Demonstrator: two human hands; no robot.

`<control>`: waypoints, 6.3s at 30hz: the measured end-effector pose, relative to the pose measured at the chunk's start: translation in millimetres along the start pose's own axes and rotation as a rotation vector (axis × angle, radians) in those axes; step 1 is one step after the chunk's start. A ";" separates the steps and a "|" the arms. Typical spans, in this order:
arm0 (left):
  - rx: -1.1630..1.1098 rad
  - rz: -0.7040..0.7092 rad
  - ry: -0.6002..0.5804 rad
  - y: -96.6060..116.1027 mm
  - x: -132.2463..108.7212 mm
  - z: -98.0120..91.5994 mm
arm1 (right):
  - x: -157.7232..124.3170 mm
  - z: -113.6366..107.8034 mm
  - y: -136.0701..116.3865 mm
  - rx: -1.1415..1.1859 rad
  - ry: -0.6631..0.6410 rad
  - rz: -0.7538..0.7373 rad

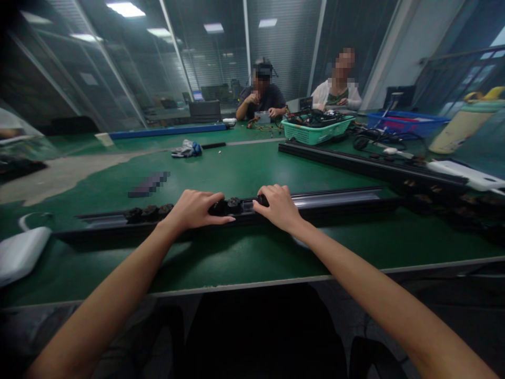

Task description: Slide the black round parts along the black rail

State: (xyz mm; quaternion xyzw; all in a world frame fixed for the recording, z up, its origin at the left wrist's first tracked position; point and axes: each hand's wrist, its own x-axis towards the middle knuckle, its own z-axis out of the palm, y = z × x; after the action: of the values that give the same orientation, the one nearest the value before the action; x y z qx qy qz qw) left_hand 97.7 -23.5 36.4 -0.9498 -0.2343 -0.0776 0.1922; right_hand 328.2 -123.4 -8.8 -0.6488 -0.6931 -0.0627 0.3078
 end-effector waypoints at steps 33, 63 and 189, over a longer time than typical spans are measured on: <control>0.001 -0.005 -0.016 0.5 -0.4 -1.7 | 0.8 -12.3 5.5 -0.069 -0.053 0.003; -0.017 -0.012 -0.025 0.4 0.8 -2.7 | 0.0 -15.6 9.9 -0.060 -0.042 0.023; -0.003 -0.008 -0.030 0.1 -0.8 -1.4 | 4.5 -31.8 24.3 -0.150 -0.191 0.167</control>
State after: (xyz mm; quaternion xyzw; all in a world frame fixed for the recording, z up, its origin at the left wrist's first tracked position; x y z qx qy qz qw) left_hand 96.9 -24.5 37.4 -0.9502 -0.2408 -0.0646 0.1870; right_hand 362.2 -131.3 11.3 -0.7285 -0.6561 -0.0261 0.1953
